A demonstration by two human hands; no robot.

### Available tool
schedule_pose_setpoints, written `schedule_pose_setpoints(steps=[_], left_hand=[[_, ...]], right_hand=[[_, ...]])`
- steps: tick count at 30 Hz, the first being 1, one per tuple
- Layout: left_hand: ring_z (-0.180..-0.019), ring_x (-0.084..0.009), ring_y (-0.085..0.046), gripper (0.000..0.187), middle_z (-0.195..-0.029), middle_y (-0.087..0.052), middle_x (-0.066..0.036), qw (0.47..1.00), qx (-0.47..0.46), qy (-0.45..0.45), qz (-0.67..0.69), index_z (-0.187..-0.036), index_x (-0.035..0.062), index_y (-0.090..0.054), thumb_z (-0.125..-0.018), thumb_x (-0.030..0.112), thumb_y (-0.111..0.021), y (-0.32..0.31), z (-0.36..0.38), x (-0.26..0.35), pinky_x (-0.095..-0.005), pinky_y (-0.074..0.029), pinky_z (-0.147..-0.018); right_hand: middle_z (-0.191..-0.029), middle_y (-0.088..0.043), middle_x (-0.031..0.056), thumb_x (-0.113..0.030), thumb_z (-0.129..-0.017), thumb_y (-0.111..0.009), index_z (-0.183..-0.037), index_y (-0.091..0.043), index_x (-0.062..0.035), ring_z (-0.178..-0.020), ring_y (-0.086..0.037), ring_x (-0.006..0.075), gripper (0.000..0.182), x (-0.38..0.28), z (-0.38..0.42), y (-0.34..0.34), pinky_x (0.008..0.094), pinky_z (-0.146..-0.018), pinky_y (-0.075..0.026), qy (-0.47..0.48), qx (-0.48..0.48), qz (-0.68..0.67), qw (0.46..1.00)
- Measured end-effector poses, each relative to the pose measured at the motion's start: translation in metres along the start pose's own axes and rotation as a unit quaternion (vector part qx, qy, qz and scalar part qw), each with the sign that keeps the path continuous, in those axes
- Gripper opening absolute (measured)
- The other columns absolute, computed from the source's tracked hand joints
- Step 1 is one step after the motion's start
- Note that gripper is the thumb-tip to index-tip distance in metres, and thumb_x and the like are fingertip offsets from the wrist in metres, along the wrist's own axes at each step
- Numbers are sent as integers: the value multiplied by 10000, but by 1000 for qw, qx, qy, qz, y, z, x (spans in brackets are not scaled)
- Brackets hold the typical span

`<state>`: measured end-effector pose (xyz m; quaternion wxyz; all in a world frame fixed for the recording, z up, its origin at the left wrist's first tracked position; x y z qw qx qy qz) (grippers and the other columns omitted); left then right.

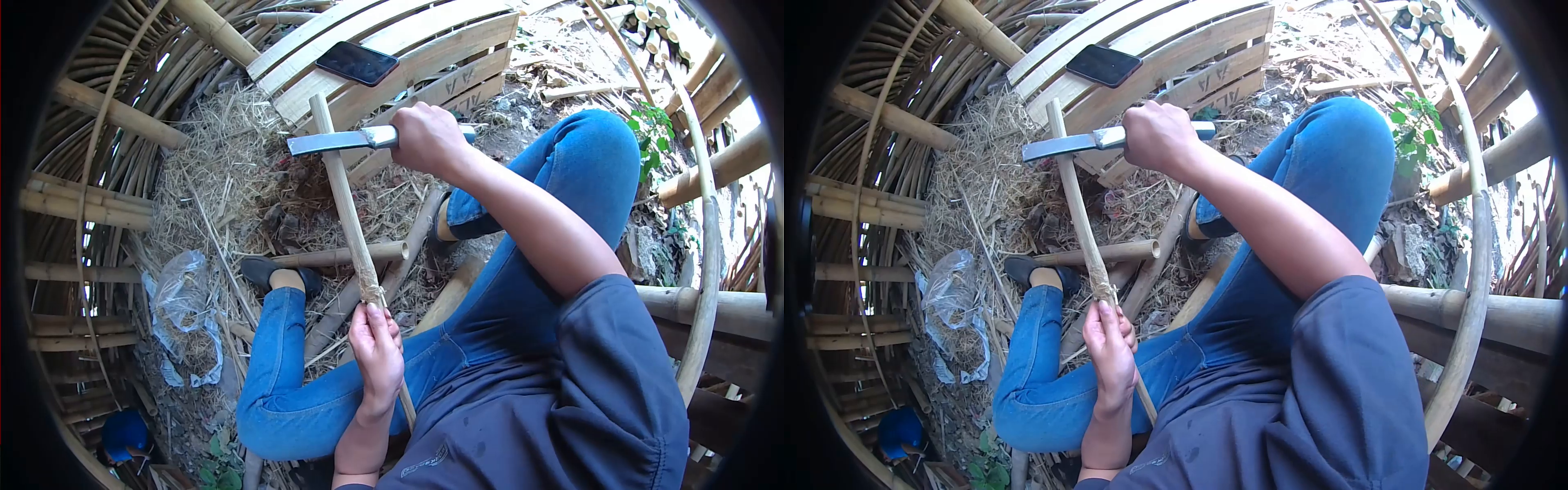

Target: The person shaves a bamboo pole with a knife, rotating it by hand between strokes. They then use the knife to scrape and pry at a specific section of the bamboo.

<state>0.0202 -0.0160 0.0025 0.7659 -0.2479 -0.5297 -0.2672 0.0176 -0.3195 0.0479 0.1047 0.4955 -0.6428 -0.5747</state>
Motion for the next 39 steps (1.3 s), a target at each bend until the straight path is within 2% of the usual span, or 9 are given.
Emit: schedule_pose_setpoints(steps=[12,18,21,24,25,28,29,32,39], left_hand=[[-471,12,-305,286,-630,-384,78,1000,-21,-2,-13,-925,92,-473,-1105,309,-423,-4,1,-6,-174,-227,-400],[-480,12,-310,298,-625,-385,84,999,-14,35,17,-913,85,-481,-1098,317,-448,0,-5,0,-176,-232,-411],[-486,18,-300,280,-635,-391,88,999,-20,35,27,-919,89,-486,-1095,305,-459,7,-10,1,-173,-222,-411],[-468,20,-280,241,-633,-367,89,1000,-5,-14,-11,-969,95,-493,-1095,297,-460,12,-19,0,-174,-188,-392],[-473,17,-293,231,-649,-383,83,995,16,-58,-77,-981,90,-491,-1093,290,-463,17,-25,-4,-177,-207,-394],[-530,-21,-395,207,-701,-473,37,975,62,-96,-192,-990,46,-520,-1079,228,-478,29,-35,-9,-233,-309,-462],[-529,-32,-402,206,-698,-481,28,984,49,-65,-156,-1010,33,-525,-1078,222,-479,31,-35,-9,-254,-323,-465],[-525,-33,-397,201,-698,-481,30,979,49,-78,-181,-1015,31,-520,-1077,219,-482,33,-34,-7,-247,-316,-466],[-509,3,-304,225,-681,-383,80,996,-9,62,56,-1028,99,-520,-1090,309,-470,29,-41,-1,-160,-247,-424]], right_hand=[[-898,-709,264,-137,-749,-662,-875,-735,4,-870,-715,416,203,18,-7,20,474,-825,-577,-81,-3,5,997],[-787,-703,217,-184,-754,-665,-822,-749,-64,-779,-712,382,161,15,-7,9,485,-765,-577,-48,20,23,998],[-835,-723,218,-165,-730,-679,-842,-754,-35,-825,-731,369,187,2,2,12,460,-804,-588,-33,-53,31,998],[-824,-728,192,-178,-711,-698,-828,-761,-53,-789,-731,367,182,-12,14,4,452,-759,-595,21,-98,20,995],[-795,-723,193,-185,-699,-706,-800,-756,-51,-760,-727,373,176,-16,17,-1,455,-735,-595,44,-100,21,994],[-753,-713,188,-202,-669,-740,-761,-748,-57,-729,-723,373,172,-29,27,-14,452,-707,-592,92,-123,44,987],[-693,-685,159,-205,-675,-708,-715,-716,-73,-675,-701,370,138,-31,31,-20,461,-652,-578,117,-109,39,986],[-678,-677,165,-207,-670,-706,-713,-711,-70,-672,-700,373,144,-38,39,-30,469,-644,-573,145,-129,35,980],[-684,-681,181,-218,-667,-711,-703,-706,-56,-669,-700,375,166,-41,44,-31,471,-637,-571,154,-132,20,979]])
Point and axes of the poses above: each hand's wrist, its own z-axis away from the middle knuckle, its own y-axis out of the back of the hand, x = y × z, the point moved 3 cm from there along -z, towards the middle knuckle
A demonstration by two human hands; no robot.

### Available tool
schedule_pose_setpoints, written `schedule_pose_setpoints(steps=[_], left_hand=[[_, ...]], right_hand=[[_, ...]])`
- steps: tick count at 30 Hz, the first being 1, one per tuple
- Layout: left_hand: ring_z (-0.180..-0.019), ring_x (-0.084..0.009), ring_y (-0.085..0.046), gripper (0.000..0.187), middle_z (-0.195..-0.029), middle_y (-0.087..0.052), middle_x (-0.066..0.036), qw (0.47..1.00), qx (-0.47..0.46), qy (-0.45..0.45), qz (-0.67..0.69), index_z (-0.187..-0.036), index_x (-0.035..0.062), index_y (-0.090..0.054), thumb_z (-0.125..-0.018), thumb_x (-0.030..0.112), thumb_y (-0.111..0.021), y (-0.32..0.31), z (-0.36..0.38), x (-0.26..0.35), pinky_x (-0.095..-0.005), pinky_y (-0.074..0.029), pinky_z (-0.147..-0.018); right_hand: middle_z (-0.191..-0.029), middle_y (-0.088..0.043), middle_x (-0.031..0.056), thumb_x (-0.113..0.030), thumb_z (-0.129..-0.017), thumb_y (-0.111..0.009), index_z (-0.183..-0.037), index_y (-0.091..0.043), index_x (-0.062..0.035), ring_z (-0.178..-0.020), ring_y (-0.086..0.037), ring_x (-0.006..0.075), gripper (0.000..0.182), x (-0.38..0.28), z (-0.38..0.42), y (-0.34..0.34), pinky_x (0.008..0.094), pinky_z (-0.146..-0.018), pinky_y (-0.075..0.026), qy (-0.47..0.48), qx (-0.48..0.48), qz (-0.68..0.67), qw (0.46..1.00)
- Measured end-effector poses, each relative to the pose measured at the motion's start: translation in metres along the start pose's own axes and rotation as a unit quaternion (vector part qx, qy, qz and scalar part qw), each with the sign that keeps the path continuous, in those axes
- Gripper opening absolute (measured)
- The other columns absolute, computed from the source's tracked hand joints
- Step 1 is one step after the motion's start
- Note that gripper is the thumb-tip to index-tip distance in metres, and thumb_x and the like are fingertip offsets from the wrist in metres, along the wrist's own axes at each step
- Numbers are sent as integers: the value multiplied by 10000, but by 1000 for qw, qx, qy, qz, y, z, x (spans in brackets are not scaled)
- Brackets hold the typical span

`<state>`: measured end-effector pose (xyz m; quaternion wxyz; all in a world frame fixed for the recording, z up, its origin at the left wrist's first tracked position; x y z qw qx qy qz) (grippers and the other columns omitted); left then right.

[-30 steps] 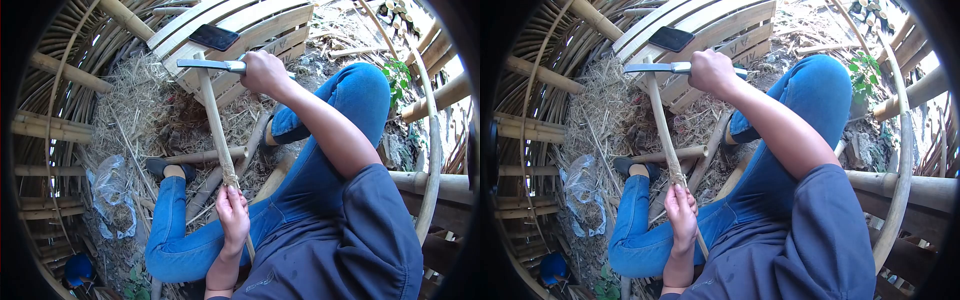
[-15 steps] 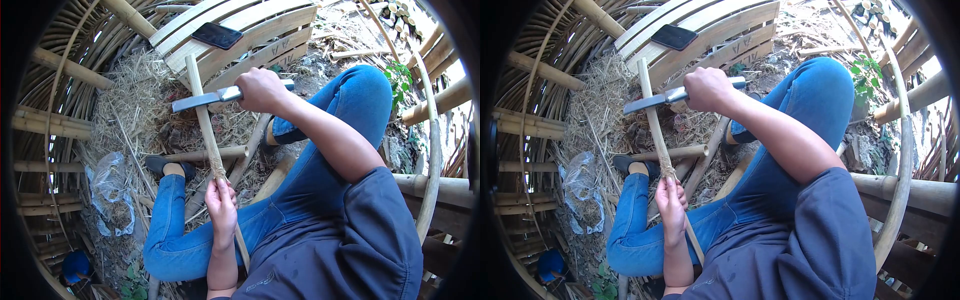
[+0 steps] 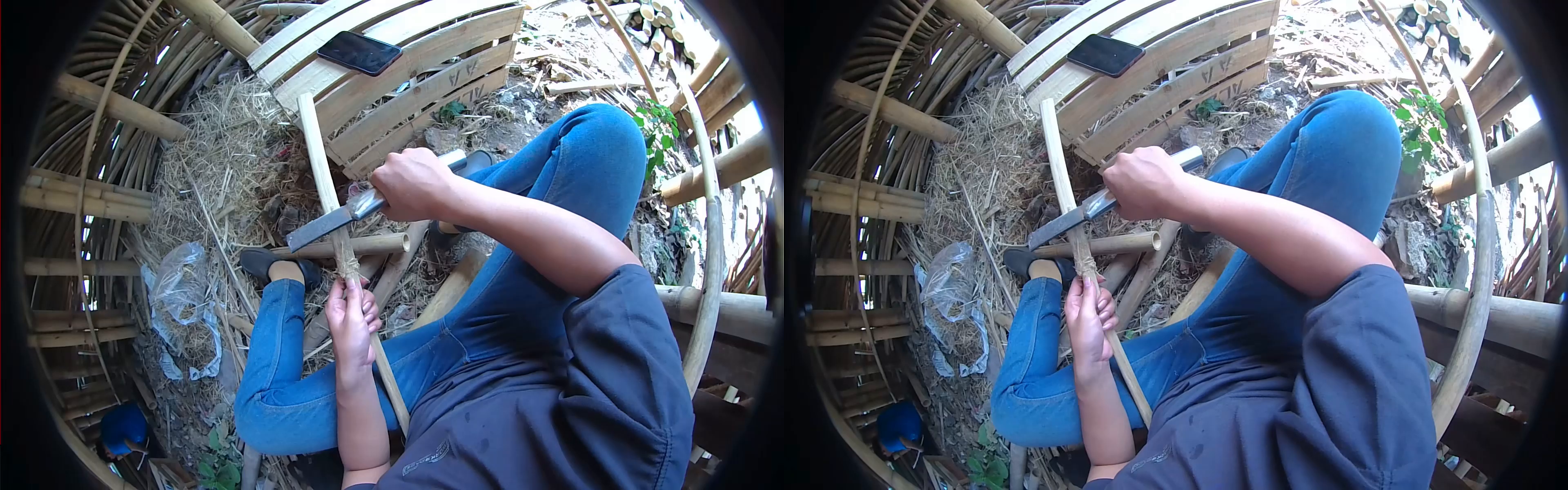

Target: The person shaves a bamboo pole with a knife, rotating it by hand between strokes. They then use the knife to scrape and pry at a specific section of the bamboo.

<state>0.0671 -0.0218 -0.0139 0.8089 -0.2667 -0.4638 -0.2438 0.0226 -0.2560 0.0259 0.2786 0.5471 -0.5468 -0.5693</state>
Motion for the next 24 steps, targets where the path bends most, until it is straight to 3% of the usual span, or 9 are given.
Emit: schedule_pose_setpoints(steps=[3,9,12,15,21,24], left_hand=[[-506,3,-293,232,-676,-373,82,997,-23,62,51,-1021,101,-524,-1092,313,-463,2,-2,-3,-158,-236,-419],[-499,9,-277,282,-672,-356,87,999,-17,-7,-50,-963,112,-494,-1102,347,-425,-2,3,-9,-162,-210,-412],[-494,12,-282,280,-667,-371,85,993,9,-46,-106,-945,120,-483,-1107,336,-411,-1,-1,-17,-166,-213,-408],[-493,12,-292,271,-675,-393,79,990,8,-55,-130,-948,120,-484,-1109,324,-406,1,-4,-22,-167,-220,-407],[-529,-16,-364,295,-695,-447,38,991,25,-50,-120,-920,82,-496,-1109,288,-403,2,0,-11,-184,-287,-439],[-544,-33,-403,297,-697,-465,21,990,27,-50,-125,-919,67,-503,-1106,281,-416,7,-1,-7,-193,-337,-455]], right_hand=[[-686,-682,184,-220,-664,-714,-713,-711,-54,-670,-702,377,173,-1,1,-4,468,-639,-573,6,-12,10,1000],[-709,-687,213,-184,-675,-690,-715,-716,-41,-696,-710,391,150,4,0,-15,469,-650,-578,-22,-7,-5,1000],[-745,-692,251,-138,-713,-654,-739,-717,-14,-711,-715,406,141,25,-11,-12,475,-686,-588,-119,15,-20,993],[-778,-706,238,-156,-724,-690,-780,-725,3,-750,-724,390,171,50,-14,7,465,-724,-588,-168,32,-8,985],[-779,-713,211,-210,-729,-720,-785,-747,-30,-751,-722,379,190,29,-4,14,463,-722,-588,-128,8,-38,991],[-732,-694,181,-224,-719,-714,-755,-725,-60,-742,-709,373,168,15,-6,0,471,-716,-576,-59,-11,-15,998]])
Point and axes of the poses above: each hand's wrist, its own z-axis away from the middle knuckle, its own y-axis out of the back of the hand, x = y × z, the point moved 3 cm from there along -z, towards the middle knuckle
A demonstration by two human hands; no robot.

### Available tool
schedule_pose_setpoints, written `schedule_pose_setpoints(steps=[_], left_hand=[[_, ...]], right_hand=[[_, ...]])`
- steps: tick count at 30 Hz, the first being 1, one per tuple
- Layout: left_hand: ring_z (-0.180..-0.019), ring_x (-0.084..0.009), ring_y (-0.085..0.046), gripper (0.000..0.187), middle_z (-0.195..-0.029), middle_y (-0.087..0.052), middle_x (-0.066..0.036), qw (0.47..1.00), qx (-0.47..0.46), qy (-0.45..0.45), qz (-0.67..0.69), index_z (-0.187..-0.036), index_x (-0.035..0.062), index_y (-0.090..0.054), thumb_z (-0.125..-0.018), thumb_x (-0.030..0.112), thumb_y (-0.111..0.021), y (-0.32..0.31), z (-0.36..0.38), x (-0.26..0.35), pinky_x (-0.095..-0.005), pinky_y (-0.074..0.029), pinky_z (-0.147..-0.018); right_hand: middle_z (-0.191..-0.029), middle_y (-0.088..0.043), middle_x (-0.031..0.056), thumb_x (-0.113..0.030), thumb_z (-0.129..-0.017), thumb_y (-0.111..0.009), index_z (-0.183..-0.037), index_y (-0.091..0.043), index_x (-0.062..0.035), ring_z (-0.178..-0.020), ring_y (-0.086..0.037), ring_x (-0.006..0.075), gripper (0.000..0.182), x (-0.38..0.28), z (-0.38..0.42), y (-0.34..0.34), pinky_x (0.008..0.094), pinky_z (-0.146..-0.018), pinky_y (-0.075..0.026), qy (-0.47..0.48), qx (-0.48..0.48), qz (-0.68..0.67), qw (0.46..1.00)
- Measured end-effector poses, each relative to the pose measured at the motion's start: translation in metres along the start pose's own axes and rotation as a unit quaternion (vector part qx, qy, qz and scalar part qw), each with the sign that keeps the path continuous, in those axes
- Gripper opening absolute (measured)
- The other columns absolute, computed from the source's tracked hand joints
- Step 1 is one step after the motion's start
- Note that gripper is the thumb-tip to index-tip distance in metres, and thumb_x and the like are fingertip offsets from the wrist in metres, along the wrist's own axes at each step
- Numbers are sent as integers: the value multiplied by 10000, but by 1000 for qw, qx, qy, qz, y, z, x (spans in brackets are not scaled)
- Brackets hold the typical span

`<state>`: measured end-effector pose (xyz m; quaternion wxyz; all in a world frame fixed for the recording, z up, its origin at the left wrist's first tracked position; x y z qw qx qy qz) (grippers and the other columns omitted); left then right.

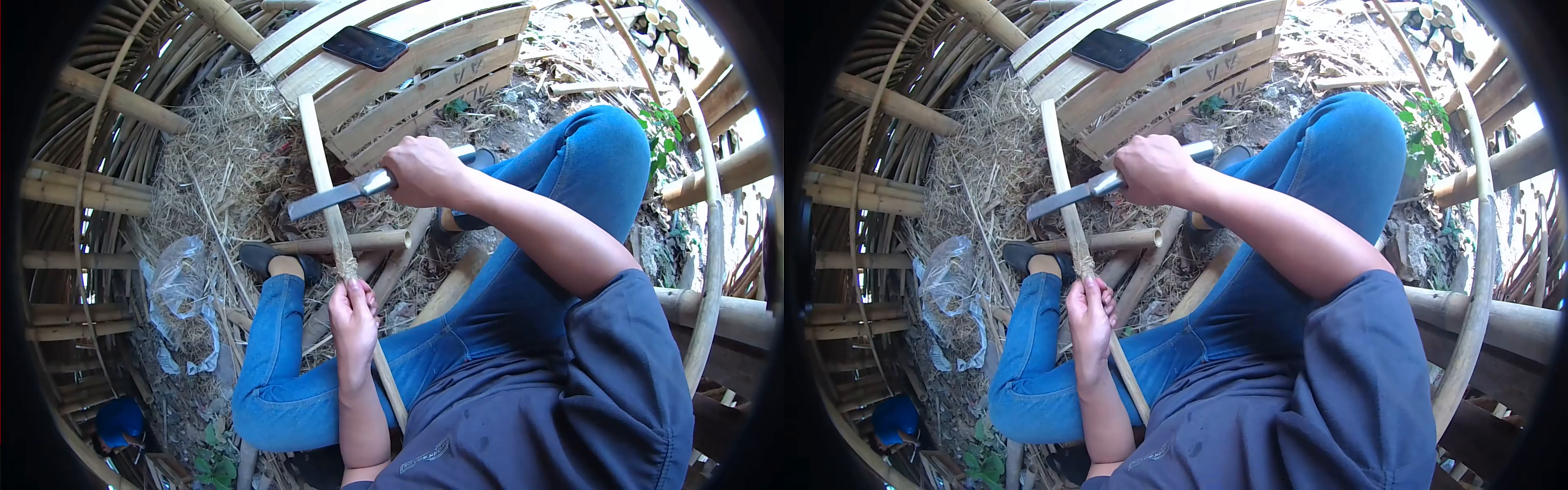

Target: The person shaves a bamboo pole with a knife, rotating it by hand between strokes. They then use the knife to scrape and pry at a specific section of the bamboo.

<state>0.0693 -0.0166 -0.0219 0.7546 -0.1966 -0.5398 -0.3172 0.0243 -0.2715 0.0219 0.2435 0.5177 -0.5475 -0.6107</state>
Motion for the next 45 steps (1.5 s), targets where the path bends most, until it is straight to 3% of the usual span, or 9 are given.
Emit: schedule_pose_setpoints(steps=[4,8,14,17,24,28,31,36,45], left_hand=[[-558,-34,-411,278,-702,-442,33,997,-33,28,60,-942,92,-496,-1105,306,-423,0,0,5,-193,-364,-454],[-556,-32,-405,289,-689,-412,46,981,-124,68,133,-962,91,-509,-1096,339,-446,12,0,8,-188,-357,-457],[-629,-43,-419,292,-731,-405,56,987,-79,74,119,-973,96,-522,-1085,361,-468,5,3,13,-183,-360,-481],[-678,-69,-443,315,-758,-416,41,965,-133,132,182,-974,94,-517,-1079,387,-468,10,-2,9,-189,-391,-498],[-624,-70,-484,344,-724,-455,20,992,-90,49,78,-916,110,-442,-1085,409,-440,-2,2,15,-233,-508,-482],[-492,-39,-412,366,-653,-457,37,991,-98,68,61,-872,123,-419,-1094,414,-414,3,0,7,-216,-289,-409],[-483,-36,-408,381,-614,-432,44,999,-8,21,-43,-832,115,-427,-1098,387,-409,1,3,-1,-226,-295,-399],[-525,-301,-529,384,-598,-531,-144,953,94,-107,-266,-821,-17,-513,-1080,257,-443,0,-2,-11,-457,-409,-559],[-513,-264,-536,410,-578,-519,-119,959,85,-124,-242,-804,-9,-505,-1089,276,-427,-3,-6,-31,-418,-403,-528]], right_hand=[[-709,-676,170,-206,-729,-690,-746,-701,-65,-731,-698,374,143,-11,3,-5,477,-704,-567,62,7,-7,998],[-706,-676,168,-225,-731,-699,-754,-699,-66,-707,-691,379,160,-12,5,-3,471,-681,-569,37,-10,-37,999],[-702,-675,164,-236,-734,-706,-763,-699,-73,-694,-692,373,165,-10,6,-2,478,-671,-571,52,-32,9,998],[-703,-675,164,-230,-732,-705,-764,-699,-71,-695,-694,370,162,-10,5,-4,479,-670,-570,60,-33,7,998],[-706,-678,168,-215,-729,-700,-762,-699,-65,-705,-693,374,153,-8,5,7,481,-677,-571,42,-19,-6,999],[-707,-679,170,-215,-732,-697,-760,-699,-63,-703,-693,377,154,-8,4,3,479,-679,-571,51,-10,-6,999],[-710,-680,170,-216,-730,-697,-763,-700,-59,-702,-693,379,160,-10,5,-4,479,-678,-572,44,-24,5,999],[-747,-707,196,-190,-720,-680,-769,-730,-53,-723,-716,382,154,-16,11,-16,469,-697,-590,35,-46,-33,998],[-733,-704,206,-163,-700,-670,-738,-732,-60,-707,-716,392,126,-7,4,-31,467,-668,-587,29,-6,-1,1000]])
Point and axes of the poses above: each hand's wrist, its own z-axis away from the middle knuckle, its own y-axis out of the back of the hand, x = y × z, the point moved 3 cm from there along -z, towards the middle knuckle
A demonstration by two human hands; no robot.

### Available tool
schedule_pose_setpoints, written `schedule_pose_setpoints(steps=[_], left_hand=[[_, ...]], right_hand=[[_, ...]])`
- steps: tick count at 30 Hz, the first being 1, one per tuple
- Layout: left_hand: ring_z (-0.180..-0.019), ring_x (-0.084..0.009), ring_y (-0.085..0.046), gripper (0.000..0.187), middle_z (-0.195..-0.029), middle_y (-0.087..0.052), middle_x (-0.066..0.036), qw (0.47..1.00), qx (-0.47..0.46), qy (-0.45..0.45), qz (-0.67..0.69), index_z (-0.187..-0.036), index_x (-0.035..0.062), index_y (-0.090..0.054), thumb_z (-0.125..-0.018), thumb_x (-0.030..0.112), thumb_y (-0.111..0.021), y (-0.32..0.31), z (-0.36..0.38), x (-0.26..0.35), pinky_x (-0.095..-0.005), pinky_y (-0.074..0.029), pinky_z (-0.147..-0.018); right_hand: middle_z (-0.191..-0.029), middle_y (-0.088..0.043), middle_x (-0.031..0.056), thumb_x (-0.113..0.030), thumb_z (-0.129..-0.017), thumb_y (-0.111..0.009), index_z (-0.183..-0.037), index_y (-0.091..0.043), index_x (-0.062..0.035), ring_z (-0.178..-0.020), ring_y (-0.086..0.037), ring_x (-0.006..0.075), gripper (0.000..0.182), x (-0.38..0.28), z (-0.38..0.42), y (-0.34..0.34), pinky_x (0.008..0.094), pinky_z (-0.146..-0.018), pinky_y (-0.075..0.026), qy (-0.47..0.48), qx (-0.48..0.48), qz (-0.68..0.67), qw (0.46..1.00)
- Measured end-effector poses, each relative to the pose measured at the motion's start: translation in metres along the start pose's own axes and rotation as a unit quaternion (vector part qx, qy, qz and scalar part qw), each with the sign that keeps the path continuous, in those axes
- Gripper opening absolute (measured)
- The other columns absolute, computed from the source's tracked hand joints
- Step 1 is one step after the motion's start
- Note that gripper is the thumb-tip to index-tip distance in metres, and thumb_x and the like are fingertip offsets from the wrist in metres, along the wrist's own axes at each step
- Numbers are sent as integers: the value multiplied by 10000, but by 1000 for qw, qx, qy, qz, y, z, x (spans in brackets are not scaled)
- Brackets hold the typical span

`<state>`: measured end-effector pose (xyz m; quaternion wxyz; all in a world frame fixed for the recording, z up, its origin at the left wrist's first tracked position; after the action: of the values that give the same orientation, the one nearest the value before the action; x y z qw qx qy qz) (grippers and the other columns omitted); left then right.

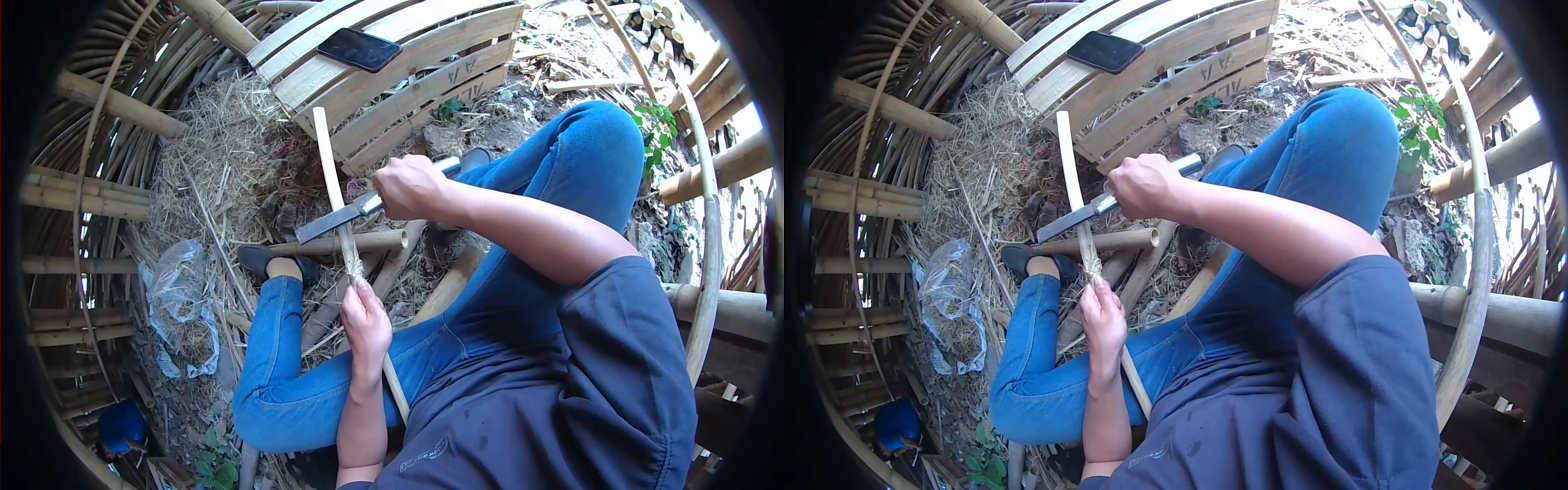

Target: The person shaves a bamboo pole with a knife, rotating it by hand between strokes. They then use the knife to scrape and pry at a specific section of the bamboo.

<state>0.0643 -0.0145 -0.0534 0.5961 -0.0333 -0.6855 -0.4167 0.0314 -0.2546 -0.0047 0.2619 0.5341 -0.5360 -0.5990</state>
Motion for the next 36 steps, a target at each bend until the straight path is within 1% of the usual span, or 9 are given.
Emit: schedule_pose_setpoints(steps=[3,6,14,17,23,28,31,34,36], left_hand=[[-489,-25,-347,314,-628,-381,49,996,-37,28,71,-896,86,-461,-1111,305,-393,0,4,-2,-212,-297,-426],[-491,-152,-500,417,-579,-496,-59,997,-25,45,53,-818,10,-498,-1100,303,-403,5,8,12,-338,-389,-489],[-476,-156,-486,398,-575,-493,-56,998,-25,26,45,-819,10,-493,-1098,281,-410,8,11,19,-340,-382,-481],[-469,-189,-486,386,-565,-488,-80,999,-23,8,26,-822,2,-494,-1094,267,-421,7,14,19,-368,-373,-482],[-473,-288,-490,358,-555,-475,-144,1000,-7,-25,-9,-829,-14,-494,-1080,238,-453,3,19,25,-441,-337,-493],[-496,-345,-498,340,-572,-477,-186,998,-38,-37,-34,-838,-23,-497,-1075,218,-452,1,29,40,-464,-326,-505],[-483,-345,-486,332,-572,-477,-183,997,-42,-58,-33,-845,-22,-504,-1073,214,-451,-1,35,48,-465,-315,-501],[-455,-273,-470,339,-564,-478,-141,995,-40,-83,-28,-845,-16,-506,-1076,227,-455,1,34,50,-436,-322,-478],[-451,-186,-442,355,-566,-463,-76,996,-68,-30,50,-840,5,-499,-1085,257,-449,0,30,44,-375,-322,-458]], right_hand=[[-723,-701,209,-159,-705,-666,-717,-728,-63,-697,-716,390,115,0,-1,0,470,-658,-584,6,17,7,1000],[-714,-698,208,-155,-708,-665,-704,-722,-61,-693,-716,387,110,1,-1,0,472,-649,-581,8,35,-4,999],[-711,-701,204,-142,-707,-670,-696,-720,-48,-696,-723,375,107,3,-4,9,470,-657,-583,27,49,18,998],[-719,-705,209,-130,-733,-671,-719,-732,-37,-704,-729,368,112,23,-16,24,452,-681,-591,-70,74,17,995],[-762,-712,227,-124,-733,-668,-753,-741,-25,-744,-734,383,124,33,-20,30,458,-707,-594,-78,74,28,994],[-854,-723,240,-94,-766,-631,-836,-741,-8,-808,-737,384,157,54,-23,57,459,-759,-589,-158,108,31,981],[-818,-707,238,-123,-744,-654,-842,-739,-30,-818,-717,393,159,68,-22,69,469,-807,-572,-180,142,37,973],[-852,-716,251,-147,-771,-658,-852,-740,-3,-824,-724,407,184,68,-24,70,465,-791,-580,-163,172,1,971],[-842,-714,250,-166,-765,-663,-841,-739,-5,-824,-721,407,194,69,-26,73,468,-797,-579,-168,178,-23,969]])
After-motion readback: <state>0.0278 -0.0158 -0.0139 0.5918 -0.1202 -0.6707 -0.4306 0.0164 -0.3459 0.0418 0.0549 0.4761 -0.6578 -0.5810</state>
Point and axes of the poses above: each hand's wrist, its own z-axis away from the middle knuckle, its own y-axis out of the back of the hand, x = y × z, the point moved 3 cm from there along -z, towards the middle knuckle
